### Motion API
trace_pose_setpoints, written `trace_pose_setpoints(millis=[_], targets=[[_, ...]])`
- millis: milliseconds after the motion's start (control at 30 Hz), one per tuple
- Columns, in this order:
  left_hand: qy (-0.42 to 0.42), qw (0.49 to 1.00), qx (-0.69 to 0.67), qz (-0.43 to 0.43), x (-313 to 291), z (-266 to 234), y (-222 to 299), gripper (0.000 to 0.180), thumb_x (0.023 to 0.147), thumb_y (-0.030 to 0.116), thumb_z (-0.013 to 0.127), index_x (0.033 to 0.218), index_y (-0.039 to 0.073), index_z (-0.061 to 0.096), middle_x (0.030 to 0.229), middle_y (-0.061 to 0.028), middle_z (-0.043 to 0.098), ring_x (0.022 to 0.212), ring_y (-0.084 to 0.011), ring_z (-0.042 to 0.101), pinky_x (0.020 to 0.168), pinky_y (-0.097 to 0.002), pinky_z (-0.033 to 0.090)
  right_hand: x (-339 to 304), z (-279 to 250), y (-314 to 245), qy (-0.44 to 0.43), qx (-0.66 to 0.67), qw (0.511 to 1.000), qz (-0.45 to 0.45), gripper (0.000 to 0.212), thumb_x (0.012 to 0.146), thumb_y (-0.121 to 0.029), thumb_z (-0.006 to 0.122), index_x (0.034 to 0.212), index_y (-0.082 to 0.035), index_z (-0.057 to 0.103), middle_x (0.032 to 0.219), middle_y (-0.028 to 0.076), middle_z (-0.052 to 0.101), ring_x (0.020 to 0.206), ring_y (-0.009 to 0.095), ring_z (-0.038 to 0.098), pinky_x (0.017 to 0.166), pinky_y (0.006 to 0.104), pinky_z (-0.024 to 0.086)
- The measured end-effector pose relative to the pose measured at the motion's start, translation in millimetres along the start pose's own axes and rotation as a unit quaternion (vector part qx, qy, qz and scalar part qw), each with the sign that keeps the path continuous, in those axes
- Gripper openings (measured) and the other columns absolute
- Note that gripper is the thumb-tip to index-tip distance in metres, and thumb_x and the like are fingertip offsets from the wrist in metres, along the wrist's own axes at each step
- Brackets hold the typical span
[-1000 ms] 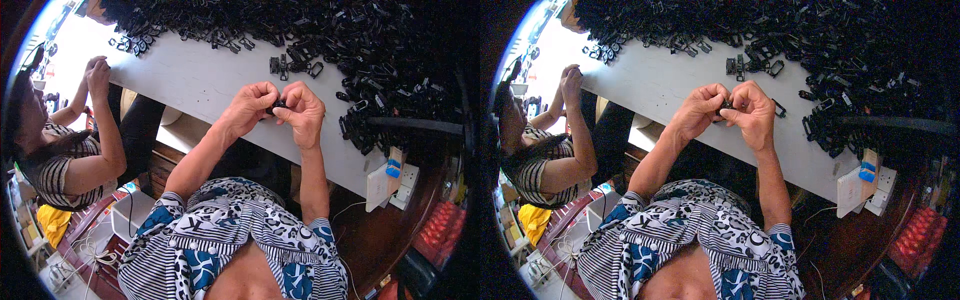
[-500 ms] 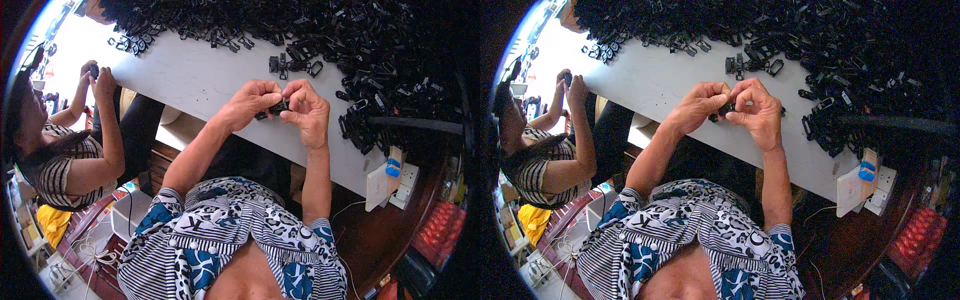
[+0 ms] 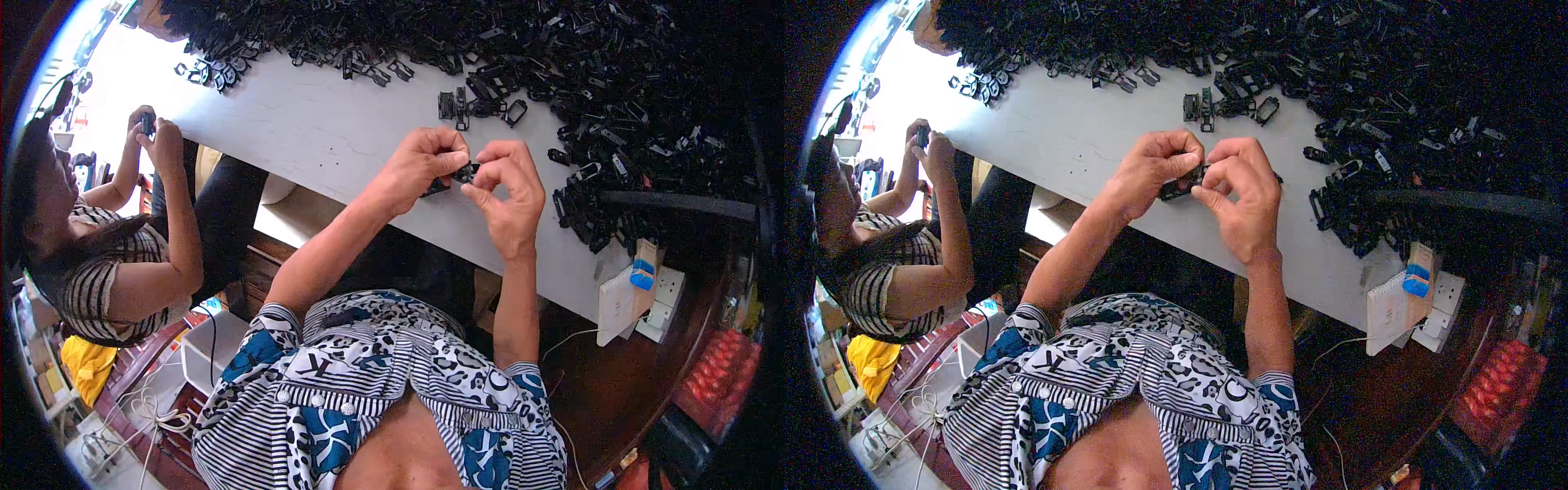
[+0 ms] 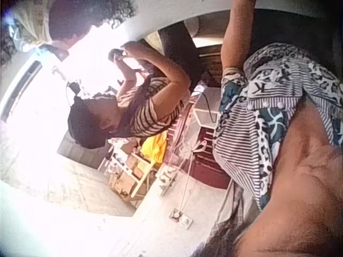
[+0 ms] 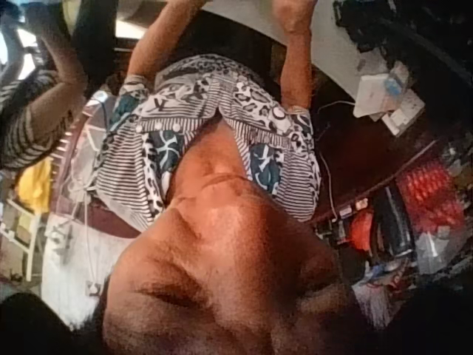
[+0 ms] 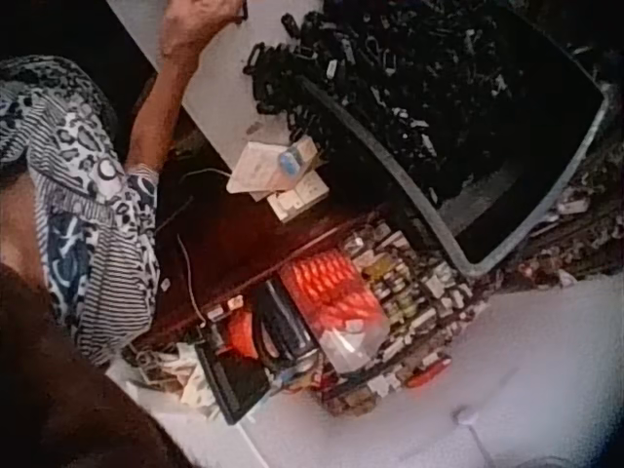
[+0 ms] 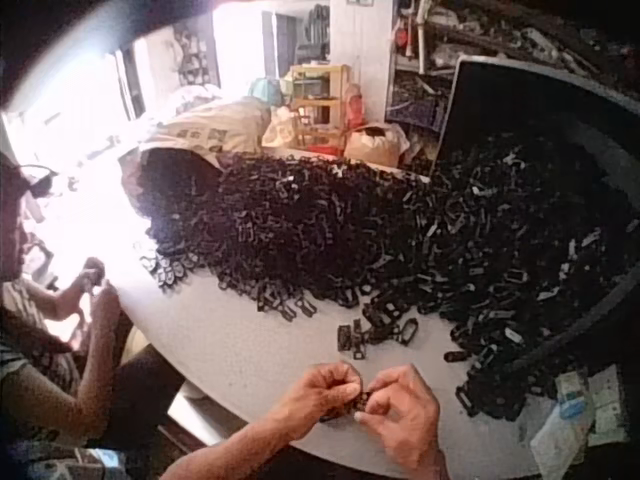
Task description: The person assembles small plastic components by hand, picking individual pieces from the table, snapping them together, and lining up the assembled units on the table.
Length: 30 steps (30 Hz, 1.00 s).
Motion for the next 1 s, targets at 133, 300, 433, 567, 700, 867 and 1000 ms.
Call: trace_pose_setpoints(millis=[133,300,433,567,700,867,1000], targets=[[0.109,0.988,0.103,0.047,2,-19,12,0.018,0.097,0.022,0.061,0.090,0.005,0.062,0.082,0.0020,0.058,0.072,-0.0078,0.051,0.064,-0.0236,0.043,-8,1,-24,-0.066,0.017,0.990,-0.125,0.024,0.070,0.005,0.075,0.073,-0.005,0.054,0.096,0.006,0.057,0.076,0.011,0.054,0.062,0.0249,0.047],[0.064,0.993,-0.100,0.021,1,-24,10,0.020,0.100,0.025,0.056,0.096,0.006,0.061,0.088,-0.0025,0.061,0.074,-0.0098,0.055,0.067,-0.0266,0.052,-13,-12,29,0.010,0.247,0.966,0.078,0.013,0.083,0.005,0.067,0.082,-0.003,0.056,0.095,0.005,0.055,0.075,0.008,0.054,0.061,0.0215,0.048],[0.017,0.987,-0.157,0.012,3,-22,7,0.020,0.100,0.026,0.057,0.099,0.006,0.060,0.095,-0.0071,0.065,0.076,-0.0103,0.058,0.069,-0.0269,0.054,-21,-12,55,0.052,0.220,0.961,0.159,0.016,0.086,0.007,0.062,0.101,0.000,0.064,0.094,0.003,0.054,0.071,0.008,0.057,0.058,0.0218,0.051],[0.029,0.987,-0.158,0.028,2,-30,9,0.014,0.096,0.018,0.062,0.103,0.006,0.059,0.101,-0.0123,0.068,0.081,-0.0114,0.063,0.070,-0.0262,0.056,-26,-16,64,0.027,0.101,0.984,0.142,0.030,0.087,0.009,0.057,0.115,0.000,0.064,0.093,0.002,0.055,0.073,0.009,0.062,0.055,0.0228,0.053],[0.091,0.991,-0.088,0.036,-5,-34,15,0.020,0.091,0.009,0.067,0.109,0.004,0.060,0.100,-0.0119,0.068,0.085,-0.0127,0.065,0.074,-0.0266,0.058,-29,-19,61,0.023,-0.035,0.980,0.193,0.029,0.083,0.009,0.062,0.111,0.000,0.064,0.093,0.007,0.056,0.076,0.018,0.066,0.059,0.0296,0.055],[0.089,0.994,-0.021,0.065,-5,-34,17,0.022,0.088,0.005,0.069,0.109,0.003,0.062,0.098,-0.0091,0.068,0.086,-0.0138,0.066,0.078,-0.0280,0.058,-34,-15,39,0.022,-0.301,0.953,-0.025,0.031,0.075,0.004,0.071,0.104,-0.003,0.064,0.095,0.012,0.055,0.084,0.032,0.063,0.073,0.0412,0.052],[0.112,0.987,0.072,0.089,-6,-37,10,0.018,0.082,-0.001,0.071,0.099,0.003,0.065,0.093,-0.0060,0.067,0.085,-0.0145,0.066,0.076,-0.0277,0.057,-39,-14,40,0.028,-0.327,0.944,-0.008,0.031,0.075,0.002,0.073,0.104,-0.004,0.064,0.096,0.010,0.056,0.082,0.029,0.063,0.070,0.0396,0.051]])
Point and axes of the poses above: each hand's wrist, its own x-axis towards the middle knuckle, its own z-axis out of the palm, y = z × x, the point moved 6 cm from there along x, towards the middle knuckle
